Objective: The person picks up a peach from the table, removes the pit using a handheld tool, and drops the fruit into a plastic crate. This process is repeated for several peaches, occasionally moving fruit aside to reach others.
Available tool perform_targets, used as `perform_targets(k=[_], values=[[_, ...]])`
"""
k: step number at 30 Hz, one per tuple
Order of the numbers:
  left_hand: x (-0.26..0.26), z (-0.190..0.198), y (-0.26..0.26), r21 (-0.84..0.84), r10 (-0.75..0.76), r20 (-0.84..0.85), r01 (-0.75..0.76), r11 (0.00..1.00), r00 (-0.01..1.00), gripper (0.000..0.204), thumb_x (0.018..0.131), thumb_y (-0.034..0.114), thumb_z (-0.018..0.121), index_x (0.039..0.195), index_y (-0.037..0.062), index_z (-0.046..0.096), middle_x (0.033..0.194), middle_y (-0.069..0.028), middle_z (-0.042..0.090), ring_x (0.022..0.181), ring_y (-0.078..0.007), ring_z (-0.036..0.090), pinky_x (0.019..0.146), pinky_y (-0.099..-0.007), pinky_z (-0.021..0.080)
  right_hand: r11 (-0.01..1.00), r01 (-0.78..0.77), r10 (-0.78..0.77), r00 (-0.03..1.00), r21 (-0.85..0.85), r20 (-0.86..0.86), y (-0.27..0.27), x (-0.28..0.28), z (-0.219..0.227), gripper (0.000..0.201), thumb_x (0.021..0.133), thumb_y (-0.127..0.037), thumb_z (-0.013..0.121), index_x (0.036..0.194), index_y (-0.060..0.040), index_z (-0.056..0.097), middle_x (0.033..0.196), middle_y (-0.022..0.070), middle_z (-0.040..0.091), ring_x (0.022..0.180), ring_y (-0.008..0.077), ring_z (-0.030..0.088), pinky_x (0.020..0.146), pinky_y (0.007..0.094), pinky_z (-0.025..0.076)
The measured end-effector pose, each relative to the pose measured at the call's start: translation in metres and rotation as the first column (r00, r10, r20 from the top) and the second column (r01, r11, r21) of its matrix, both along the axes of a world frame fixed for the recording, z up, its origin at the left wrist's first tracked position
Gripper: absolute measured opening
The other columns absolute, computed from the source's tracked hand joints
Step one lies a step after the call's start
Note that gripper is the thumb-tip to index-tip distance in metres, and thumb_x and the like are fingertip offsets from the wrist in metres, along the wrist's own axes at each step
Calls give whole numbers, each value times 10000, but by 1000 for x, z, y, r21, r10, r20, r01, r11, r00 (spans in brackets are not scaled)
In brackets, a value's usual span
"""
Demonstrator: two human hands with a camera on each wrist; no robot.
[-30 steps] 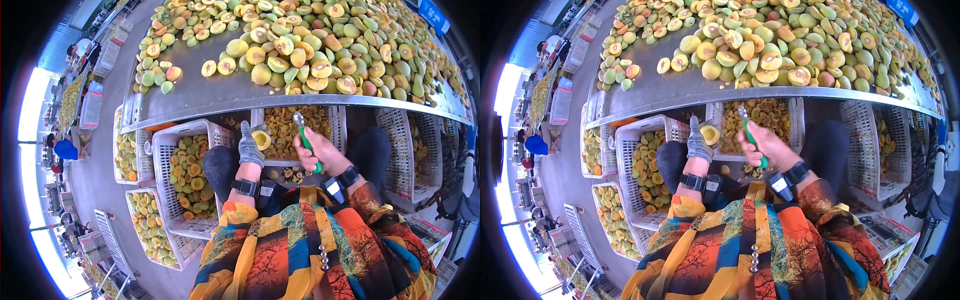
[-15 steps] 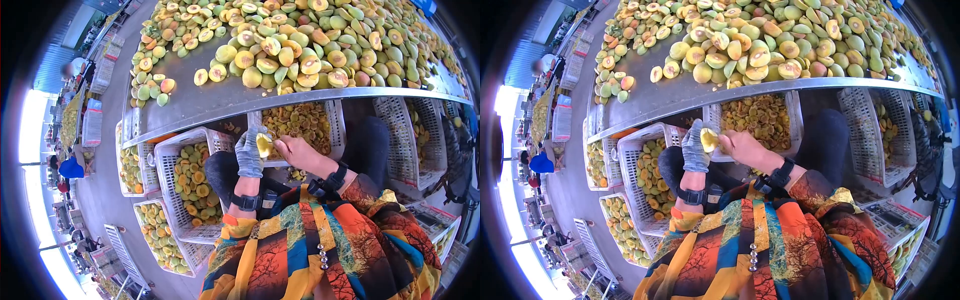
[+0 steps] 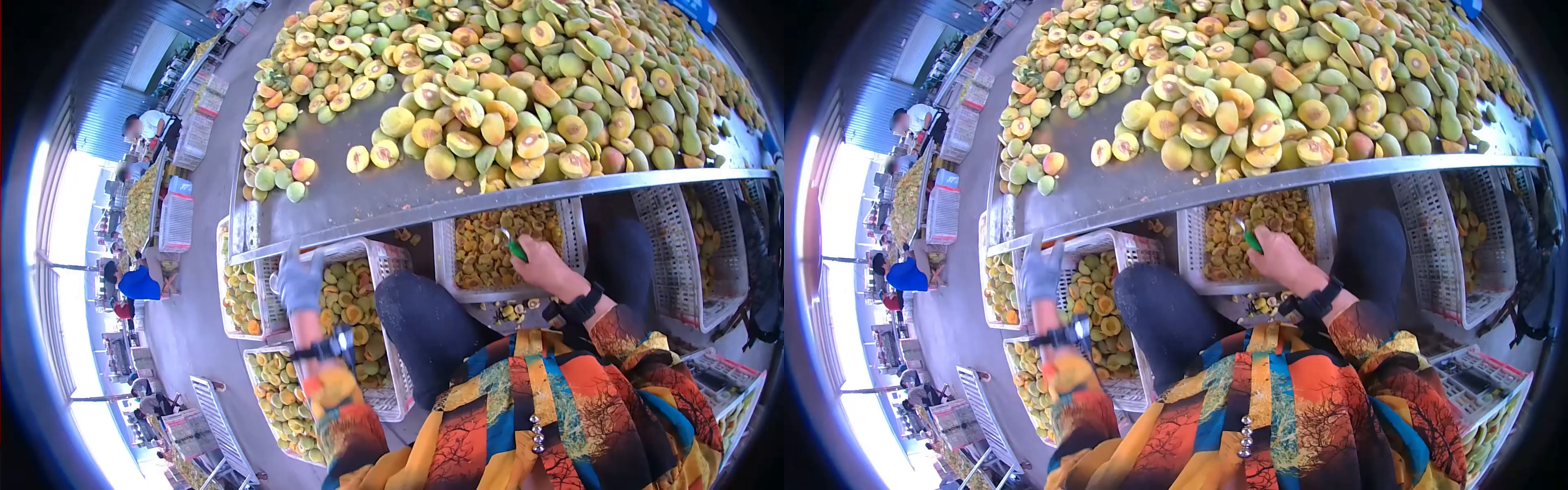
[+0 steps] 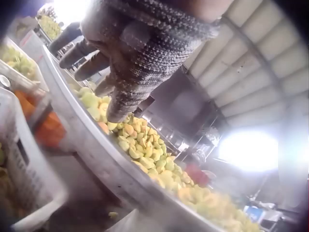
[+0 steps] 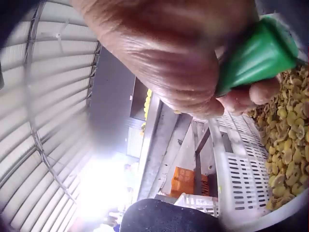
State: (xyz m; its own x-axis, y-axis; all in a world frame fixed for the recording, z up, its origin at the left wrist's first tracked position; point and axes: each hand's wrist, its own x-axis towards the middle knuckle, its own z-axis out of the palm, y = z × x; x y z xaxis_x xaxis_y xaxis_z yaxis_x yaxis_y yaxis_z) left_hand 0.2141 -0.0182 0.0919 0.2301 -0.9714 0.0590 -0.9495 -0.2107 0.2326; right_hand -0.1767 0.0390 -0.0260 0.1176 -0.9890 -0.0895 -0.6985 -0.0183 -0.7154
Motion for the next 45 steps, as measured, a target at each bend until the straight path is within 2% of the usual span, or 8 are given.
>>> perform_targets(k=[5, 10, 14, 24, 26, 31, 35, 45], values=[[-54, -49, -168, -5, -288, 18, 289, 957, 957, 770, 655, 238, 694, 1320, 197, 308, 1376, -195, 239, 1212, -362, 339, 961, -364, 351, 994, -27, 44, 986, -105, 160, 8, 2, 30, 208, 741, -141, 601, 800, -30, 436, 610, 209, 515, 625, 407, 532, 529, 447, 418], [-91, -60, -204, 311, -326, 8, 308, 899, 945, 682, 635, 187, 687, 1261, 189, 416, 1254, -177, 434, 1120, -324, 460, 929, -354, 389, 998, 16, -4, 979, -58, 205, 16, -8, 55, 204, 737, -133, 597, 845, -22, 465, 636, 202, 531, 637, 407, 539, 532, 423, 431], [-98, -66, -146, -312, -498, -188, 429, 848, 847, 503, 661, 87, 581, 1160, 108, 520, 991, -178, 573, 906, -328, 556, 814, -389, 440, 997, 75, -69, 948, -6, 310, 1, 6, 70, 259, 748, -170, 612, 919, -13, 498, 651, 176, 529, 602, 296, 564, 567, 367, 444], [-185, -51, 55, -420, -666, -524, 519, 745, 532, 780, 632, 41, 634, 1323, 60, 273, 1232, -206, 410, 1152, -334, 399, 995, -385, 322, 872, -139, -292, 622, 469, 726, -7, 53, 60, 357, 819, -234, 608, 1042, 7, 468, 649, 15, 521, 436, 60, 466, 365, 193, 354], [-193, -58, 69, -239, -196, -933, 112, 965, -301, 719, 724, 138, 644, 1328, 66, 260, 1232, -168, 420, 1126, -280, 440, 968, -379, 357, 860, -128, -334, 591, 494, 734, 0, 55, 59, 355, 814, -225, 611, 1042, 8, 469, 626, 13, 519, 409, 69, 458, 350, 197, 349], [-203, -85, 56, 130, 108, -735, 18, 991, -669, 568, 815, 557, 443, 957, 19, 557, 905, -133, 601, 828, -254, 577, 764, -363, 484, 984, -84, 4, 891, 156, 454, 9, 63, 57, 371, 802, -183, 595, 1070, -4, 411, 752, 67, 543, 549, 117, 529, 467, 252, 421], [-200, -72, 50, 287, 156, -755, -106, 952, -637, 549, 826, 534, 453, 947, 8, 553, 810, -144, 598, 742, -244, 590, 655, -339, 510, 981, -147, 186, 902, -128, 389, 17, 50, 48, 287, 826, -172, 530, 1018, 5, 412, 745, 208, 563, 698, 358, 590, 605, 382, 453], [-210, -72, 53, 200, 80, -832, -162, 966, -549, 428, 812, 405, 572, 911, -12, 569, 755, -124, 607, 645, -211, 606, 568, -306, 524, 968, -217, 223, 974, -123, 41, 30, 51, 61, 209, 866, -205, 467, 929, -6, 465, 603, 199, 555, 565, 384, 555, 500, 448, 436]])
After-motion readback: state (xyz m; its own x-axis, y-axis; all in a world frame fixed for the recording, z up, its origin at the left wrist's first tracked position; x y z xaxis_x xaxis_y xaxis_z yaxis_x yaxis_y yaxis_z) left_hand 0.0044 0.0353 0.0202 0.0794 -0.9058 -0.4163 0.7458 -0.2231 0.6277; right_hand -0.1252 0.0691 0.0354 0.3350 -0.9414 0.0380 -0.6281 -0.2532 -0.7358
